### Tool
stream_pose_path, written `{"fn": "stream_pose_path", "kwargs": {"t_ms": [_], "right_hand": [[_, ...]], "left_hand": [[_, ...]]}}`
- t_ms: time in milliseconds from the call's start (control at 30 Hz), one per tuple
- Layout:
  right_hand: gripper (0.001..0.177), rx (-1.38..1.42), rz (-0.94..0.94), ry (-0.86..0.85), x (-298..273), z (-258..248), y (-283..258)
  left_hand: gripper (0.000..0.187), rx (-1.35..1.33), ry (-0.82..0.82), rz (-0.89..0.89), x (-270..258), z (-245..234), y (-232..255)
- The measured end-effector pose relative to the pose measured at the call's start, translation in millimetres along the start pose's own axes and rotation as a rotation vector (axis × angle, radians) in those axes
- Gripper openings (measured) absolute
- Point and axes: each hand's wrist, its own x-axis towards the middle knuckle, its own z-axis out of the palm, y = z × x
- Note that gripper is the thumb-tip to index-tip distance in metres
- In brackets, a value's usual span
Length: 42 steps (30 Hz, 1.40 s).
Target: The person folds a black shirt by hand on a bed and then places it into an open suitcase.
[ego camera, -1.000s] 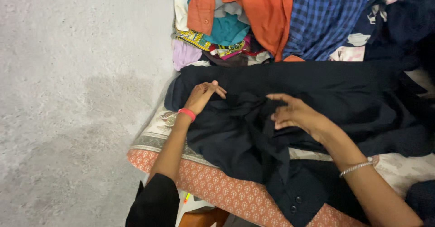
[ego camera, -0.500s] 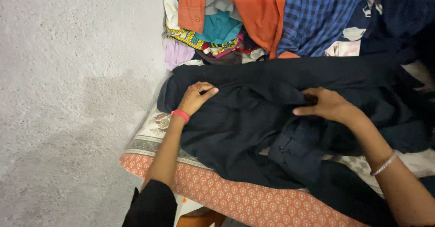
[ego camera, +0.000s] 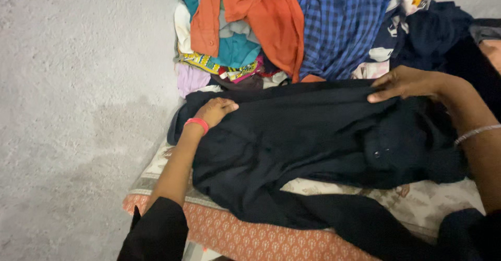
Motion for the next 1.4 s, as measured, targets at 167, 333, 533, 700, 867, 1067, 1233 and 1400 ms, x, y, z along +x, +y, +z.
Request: {"fn": "stream_pose_path", "kwargs": {"t_ms": [167, 333, 533, 700, 867, 1067, 1233, 1400], "right_hand": [[0.078, -0.257, -0.045, 0.080, 75.0, 21.7, 69.0], [0.084, 0.119, 0.105, -0.101, 62.4, 59.5, 93.5], [0.082, 0.330, 0.118, 0.002, 8.9, 48.8, 80.6], [0.059, 0.300, 0.089, -0.039, -16.3, 54.3, 104.1], [0.038, 0.624, -0.082, 0.062, -28.4, 33.5, 137.8], [0.047, 0.191, 0.185, -0.021, -12.9, 51.1, 96.0], [0.056, 0.343, 0.056, 0.119, 3.3, 89.5, 97.6], [0.068, 0.422, 0.135, 0.173, 4.6, 44.9, 116.6]], "left_hand": [[0.042, 0.241, -0.005, -0.208, 3.9, 8.8, 24.8], [0.030, 0.221, 0.041, -0.255, -4.4, -9.9, 58.2], [0.008, 0.200, 0.442, 0.255, 10.8, 8.4, 141.7], [0.026, 0.117, 0.101, 0.506, 25.1, 59.5, 199.5], [0.048, 0.213, 0.129, 0.608, 18.9, 87.7, 195.2], [0.062, 0.185, 0.046, 0.496, 19.1, 93.4, 185.7], [0.066, 0.165, 0.020, 0.489, 16.9, 93.2, 184.0], [0.075, 0.151, -0.005, 0.477, 19.8, 92.2, 183.4]]}}
